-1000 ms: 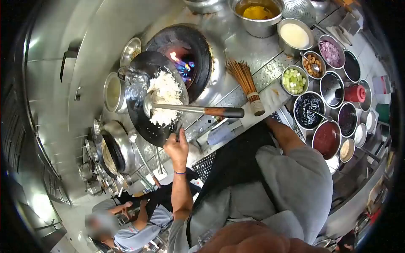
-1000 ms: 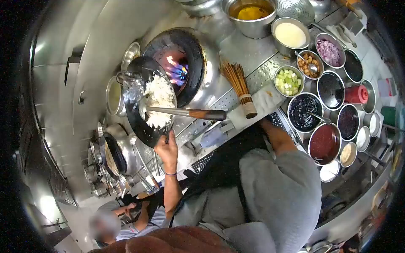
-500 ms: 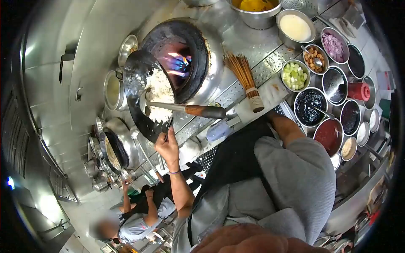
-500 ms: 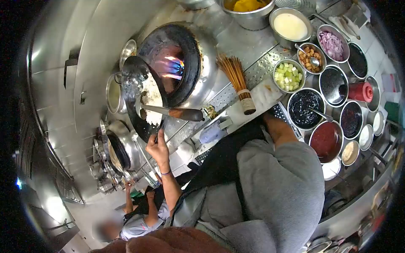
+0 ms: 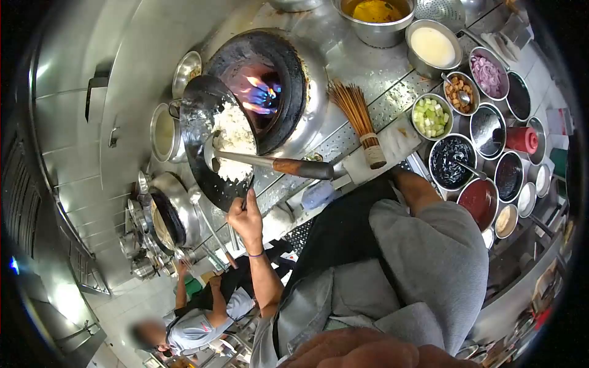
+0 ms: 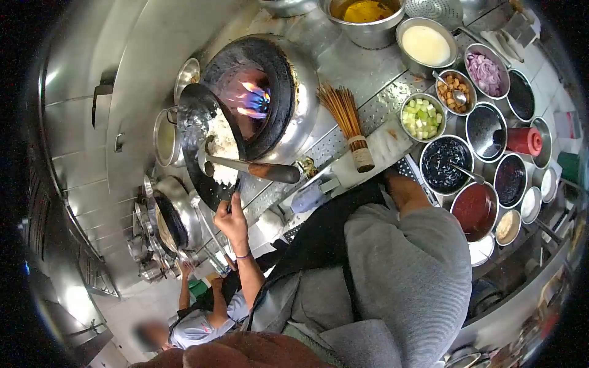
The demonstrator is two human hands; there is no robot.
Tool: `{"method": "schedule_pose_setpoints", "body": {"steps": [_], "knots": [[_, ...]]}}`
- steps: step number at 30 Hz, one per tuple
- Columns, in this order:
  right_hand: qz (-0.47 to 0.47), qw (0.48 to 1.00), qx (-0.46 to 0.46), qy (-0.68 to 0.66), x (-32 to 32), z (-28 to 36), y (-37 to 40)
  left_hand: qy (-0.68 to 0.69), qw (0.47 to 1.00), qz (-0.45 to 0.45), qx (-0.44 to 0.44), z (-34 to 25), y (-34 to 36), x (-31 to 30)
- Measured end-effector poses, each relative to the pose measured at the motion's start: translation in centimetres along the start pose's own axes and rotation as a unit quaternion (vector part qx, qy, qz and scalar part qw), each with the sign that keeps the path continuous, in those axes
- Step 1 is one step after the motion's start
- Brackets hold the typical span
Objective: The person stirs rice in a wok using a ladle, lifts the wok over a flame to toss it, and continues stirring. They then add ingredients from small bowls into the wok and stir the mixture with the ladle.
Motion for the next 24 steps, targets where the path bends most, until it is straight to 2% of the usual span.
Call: {"method": "schedule_pose_setpoints", "body": {"steps": [14,17,18,19,22,24], "knots": [[-0.004,1.0,0.008,0.016,-0.6,-0.5,-0.4,0.008,1.0,0.012,-0.001,-0.6,-0.1,0.9],[0.005,0.999,-0.004,0.041,-0.6,-0.6,-0.5,-0.095,0.989,0.051,0.102,-0.3,0.6,2.5],[0.009,0.999,-0.011,0.052,-0.7,-0.7,-0.5,-0.078,0.99,0.056,0.107,-0.5,0.8,3.3],[0.015,0.997,-0.022,0.067,-0.8,-0.6,-0.3,-0.142,0.98,0.076,0.118,-0.5,1.2,3.6],[0.069,0.987,-0.074,0.128,-1.6,-0.8,1.5,-0.129,0.98,0.082,0.124,-0.6,0.2,3.3],[0.158,0.959,-0.125,0.202,-3.0,-1.3,3.9,-0.101,0.984,0.077,0.121,0.0,-1.0,2.9]]}}
Point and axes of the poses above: each hand's wrist, its own y-axis away from the middle knuckle, its own x-axis out of the palm, z = x × y, the point moved 2 cm from there along -y, towards the middle knuckle, and after that the axes turned 14 degrees about y, right-handed, at the moved point
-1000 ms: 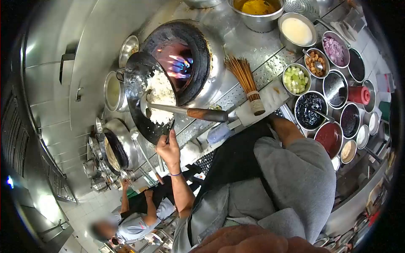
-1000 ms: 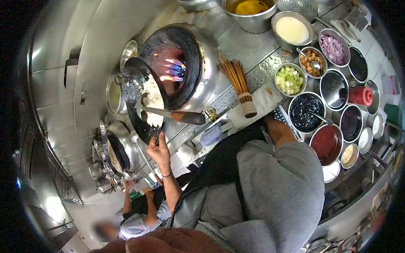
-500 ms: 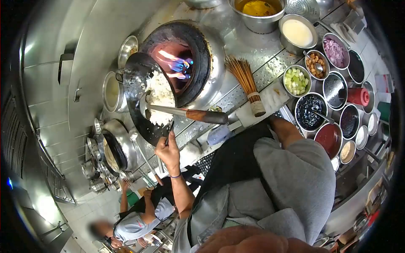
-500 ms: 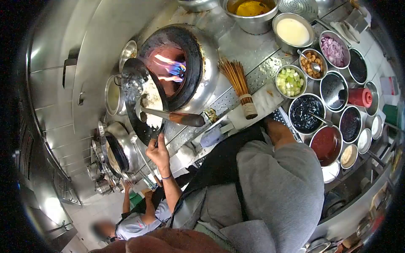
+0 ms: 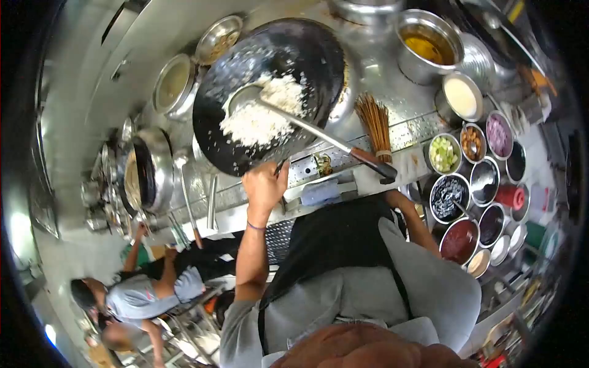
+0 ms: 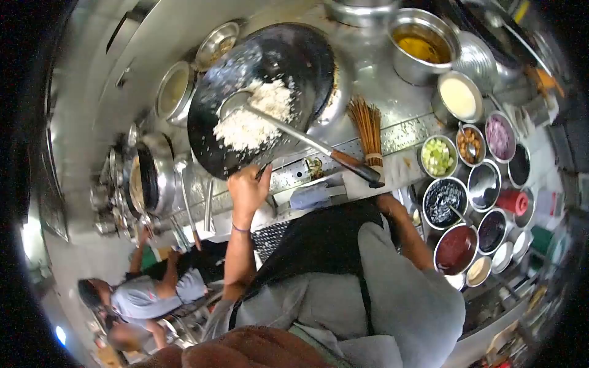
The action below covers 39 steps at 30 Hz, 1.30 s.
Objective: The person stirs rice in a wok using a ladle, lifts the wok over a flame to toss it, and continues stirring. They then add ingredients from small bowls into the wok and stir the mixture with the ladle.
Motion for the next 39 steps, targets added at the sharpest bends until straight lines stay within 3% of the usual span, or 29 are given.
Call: {"method": "schedule_pose_setpoints", "body": {"steps": [2,3,4,5,7,8,9,10,13,15,18,22,26,29,31,33,37,39], "knots": [[0.097,0.988,-0.092,0.078,-1.6,0.5,4.2,-0.004,1.0,0.008,0.012,-0.4,-1.1,0.3],[0.087,0.981,-0.149,0.093,-2.8,0.9,6.7,-0.005,1.0,0.015,0.016,-0.5,-1.4,0.6],[0.02,0.97,-0.224,0.092,-4.6,1.6,9.4,0.014,1.0,0.015,0.02,-0.1,-1.8,1.1],[-0.081,0.966,-0.245,-0.004,-6.9,3.3,13.3,0.032,0.999,0.012,0.026,0.4,-2.3,1.4],[-0.152,0.931,-0.315,-0.102,-14.3,8.4,20.1,0.038,0.999,0.016,0.013,1.5,-3.4,1.9],[-0.205,0.896,-0.355,-0.168,-17.1,10.1,21.3,0.046,0.999,0.018,0.013,2.1,-4.2,2.4],[-0.404,0.807,-0.408,-0.141,-18.1,10.5,19.5,0.057,0.998,0.021,0.012,2.7,-4.7,3.1],[-0.463,0.822,-0.308,-0.12,-21.3,13.1,20.5,0.055,0.998,0.036,0.0,3.5,-5.2,3.6],[-0.646,0.717,-0.249,0.087,-25.4,16.2,12.8,0.059,0.997,0.046,-0.001,4.8,-5.8,5.0],[-0.512,0.83,-0.155,0.156,-25.4,16.5,7.6,0.128,0.991,0.037,-0.01,4.7,-5.8,4.2],[-0.457,0.863,-0.216,-0.007,-26.1,15.5,3.8,0.242,0.97,-0.03,-0.026,6.7,-5.5,5.0],[-0.489,0.859,-0.14,-0.048,-28.0,19.2,4.4,0.207,0.976,-0.042,-0.053,6.6,-5.5,5.8],[-0.427,0.888,-0.17,0.001,-28.5,22.4,3.1,0.183,0.981,-0.058,-0.04,6.6,-5.5,6.1],[-0.405,0.89,-0.196,0.081,-25.8,19.7,8.7,0.183,0.981,-0.048,-0.044,6.6,-5.7,6.1],[-0.361,0.913,-0.163,0.098,-24.9,17.0,13.5,0.182,0.981,-0.041,-0.045,6.7,-5.9,6.2],[-0.321,0.926,-0.064,0.186,-25.1,15.8,18.7,0.18,0.981,-0.059,-0.034,6.7,-5.8,6.7],[-0.398,0.886,-0.03,0.236,-25.3,15.4,18.5,0.152,0.987,-0.046,-0.019,2.7,-3.2,5.6],[-0.461,0.848,-0.045,0.258,-24.8,16.2,16.5,0.206,0.977,-0.056,0.031,-0.7,0.1,2.4]]}}
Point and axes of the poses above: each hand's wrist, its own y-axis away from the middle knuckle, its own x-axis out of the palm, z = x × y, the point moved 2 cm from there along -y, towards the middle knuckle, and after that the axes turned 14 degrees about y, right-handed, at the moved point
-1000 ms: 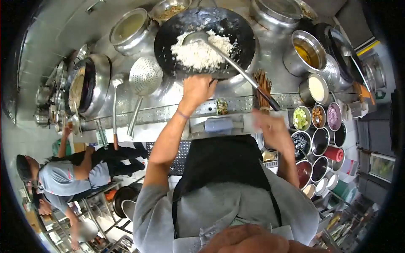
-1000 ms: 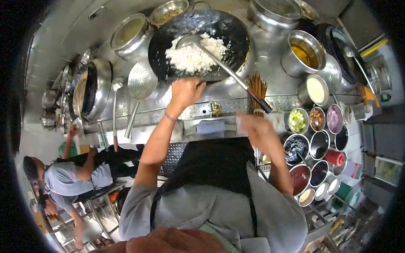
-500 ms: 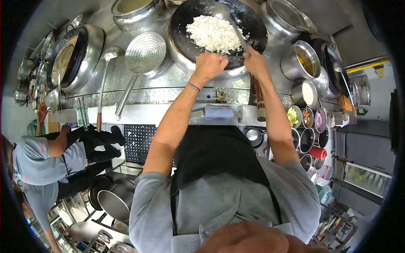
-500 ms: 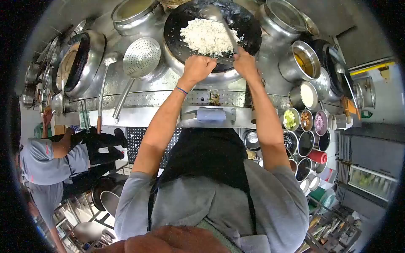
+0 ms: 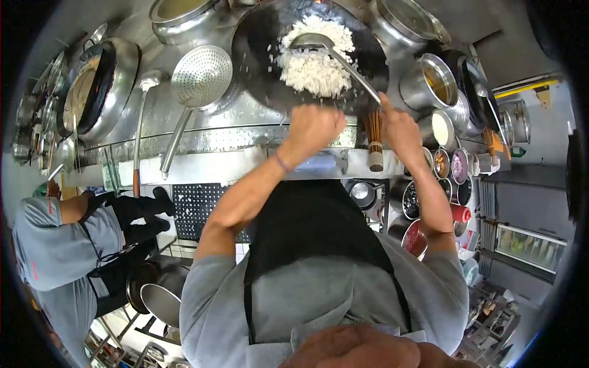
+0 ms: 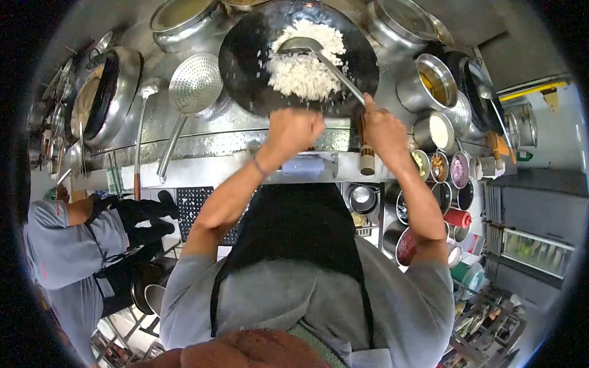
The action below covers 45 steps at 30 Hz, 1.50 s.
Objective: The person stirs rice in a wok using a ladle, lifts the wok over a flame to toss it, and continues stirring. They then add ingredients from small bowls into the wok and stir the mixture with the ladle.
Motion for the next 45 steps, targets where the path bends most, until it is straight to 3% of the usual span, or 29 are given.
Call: {"method": "schedule_pose_setpoints", "body": {"steps": [5,8,10,12,14,15,18,19,20,22,23,24,26,27,28,30,33,34,35,37,39,42,43,45], "knots": [[-0.032,0.991,-0.008,-0.132,-1.8,-0.6,2.8,0.016,0.999,-0.047,-0.005,3.5,-1.4,-0.4],[0.042,0.987,0.004,-0.154,-6.0,-4.7,6.6,-0.019,0.999,-0.024,-0.031,6.7,-3.3,0.2],[0.028,0.991,-0.039,-0.127,-9.0,-7.0,8.8,-0.045,0.999,0.006,-0.014,3.3,-2.9,-0.9],[0.064,0.987,-0.029,-0.143,-10.4,-7.4,9.1,0.004,0.999,-0.029,0.033,0.4,-2.8,-3.1],[0.062,0.99,-0.033,-0.118,-10.1,-6.5,9.0,0.039,0.996,-0.041,0.076,-1.0,-2.8,-3.7],[0.09,0.993,-0.001,-0.071,-9.6,-5.1,7.8,0.018,0.999,-0.03,0.037,-0.3,-3.6,-3.8],[0.058,0.997,0.038,-0.032,-3.0,-1.1,3.5,-0.01,0.998,-0.063,0.005,3.8,-3.2,-1.1],[0.054,0.997,0.056,-0.026,-1.0,0.8,2.2,-0.02,1.0,-0.018,-0.007,4.6,-1.7,0.0],[0.023,0.996,0.072,-0.052,0.4,2.1,1.9,-0.028,0.999,-0.018,0.042,5.0,0.6,0.6],[-0.05,0.99,0.072,-0.115,0.9,2.7,3.5,-0.051,0.997,0.054,-0.029,4.0,4.8,-0.2],[-0.069,0.982,0.054,-0.167,1.1,1.4,4.3,-0.012,1.0,0.004,0.015,3.4,6.4,-0.7],[-0.074,0.973,0.038,-0.217,1.4,0.0,5.8,-0.006,1.0,0.024,0.008,3.1,6.4,-1.4],[0.059,0.979,0.072,-0.18,-2.4,-2.1,7.5,0.005,1.0,0.014,-0.021,3.1,3.6,-3.0],[-0.025,0.983,-0.014,-0.182,-3.3,-3.6,8.3,0.006,0.999,-0.031,0.013,3.3,1.5,-3.8],[0.066,0.977,0.021,-0.203,-6.2,-4.1,8.8,0.006,0.999,-0.045,0.011,3.2,-0.3,-4.7],[0.042,0.99,-0.016,-0.13,-9.2,-5.5,10.1,0.002,0.999,-0.043,0.006,2.4,-2.1,-5.1],[0.023,0.988,-0.06,-0.143,-10.4,-4.3,9.3,0.028,0.996,-0.044,0.067,-0.8,-3.0,-6.9],[0.067,0.986,-0.022,-0.154,-9.7,-3.3,8.5,0.022,0.997,-0.04,0.054,-0.5,-3.0,-6.5],[0.029,0.989,-0.018,-0.142,-7.6,-2.1,7.3,0.016,0.998,-0.038,0.044,0.5,-3.6,-5.9],[0.054,0.99,0.052,-0.118,-4.8,1.7,3.6,0.02,0.996,-0.061,0.056,3.3,-3.5,-4.0],[0.055,0.983,0.112,-0.137,-3.9,4.9,0.7,-0.014,1.0,-0.008,0.006,5.8,-0.3,-1.1],[-0.056,0.948,0.064,-0.306,0.5,3.0,0.3,-0.015,1.0,0.021,-0.001,4.6,3.3,-1.0],[-0.156,0.94,-0.015,-0.302,3.7,1.5,0.5,0.025,0.999,-0.015,0.028,4.0,3.5,-1.8],[0.008,0.827,0.055,-0.559,0.5,1.0,2.0,0.034,0.999,-0.033,0.009,4.6,1.0,-2.5]]}}
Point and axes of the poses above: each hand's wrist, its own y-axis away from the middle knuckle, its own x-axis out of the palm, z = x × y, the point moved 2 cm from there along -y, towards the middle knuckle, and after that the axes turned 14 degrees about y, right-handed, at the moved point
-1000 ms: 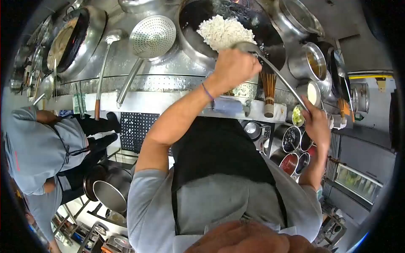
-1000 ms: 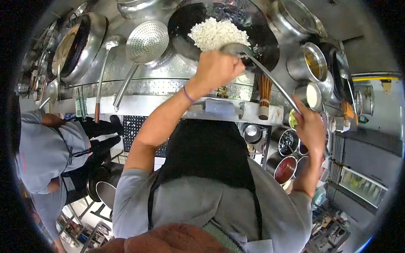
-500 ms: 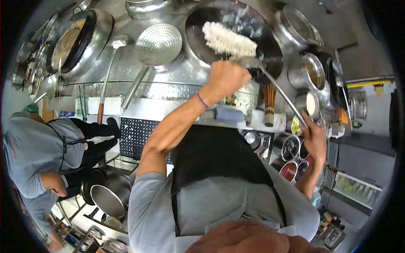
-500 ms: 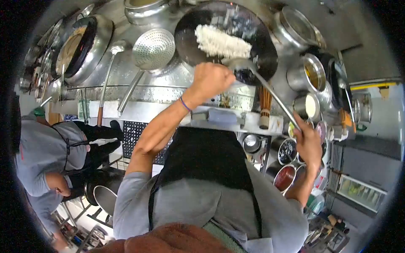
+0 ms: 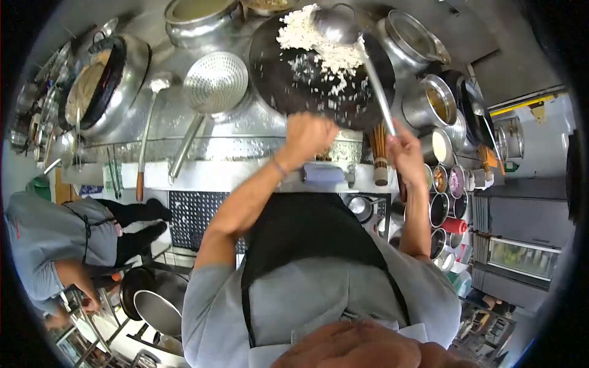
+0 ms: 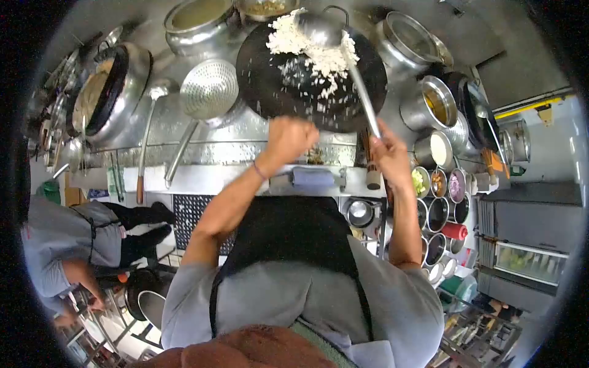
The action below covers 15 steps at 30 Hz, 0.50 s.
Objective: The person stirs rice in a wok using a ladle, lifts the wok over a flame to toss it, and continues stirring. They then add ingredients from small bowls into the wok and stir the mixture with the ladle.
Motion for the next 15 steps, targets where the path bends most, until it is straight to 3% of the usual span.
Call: {"method": "schedule_pose_setpoints", "body": {"steps": [1,3,5,9,11,12,13,15], "knots": [[0.052,0.986,0.078,-0.138,-0.7,2.6,0.8,0.0,1.0,-0.01,-0.006,1.0,-1.6,-0.3],[0.049,0.957,-0.004,-0.284,-0.8,7.7,1.1,-0.018,0.999,-0.03,0.011,2.7,-4.0,0.2],[0.062,0.893,-0.056,-0.441,-0.8,9.7,0.6,0.0,0.999,-0.041,0.022,3.7,-5.2,0.6],[0.142,0.78,-0.074,-0.605,4.1,5.4,-2.7,0.009,0.998,-0.039,0.053,3.5,-4.7,0.1],[0.147,0.803,0.064,-0.574,6.8,3.5,-4.5,0.012,0.997,-0.044,0.056,3.5,-4.7,0.2],[0.151,0.821,0.188,-0.517,7.2,3.1,-5.9,0.013,0.997,-0.041,0.057,3.6,-4.8,0.2],[0.234,0.741,0.284,-0.561,7.3,0.7,-8.5,0.013,0.998,-0.037,0.059,3.7,-4.9,0.2],[0.173,0.868,0.275,-0.376,5.8,3.1,-9.1,0.02,0.997,-0.034,0.061,3.7,-5.1,-0.1]]}}
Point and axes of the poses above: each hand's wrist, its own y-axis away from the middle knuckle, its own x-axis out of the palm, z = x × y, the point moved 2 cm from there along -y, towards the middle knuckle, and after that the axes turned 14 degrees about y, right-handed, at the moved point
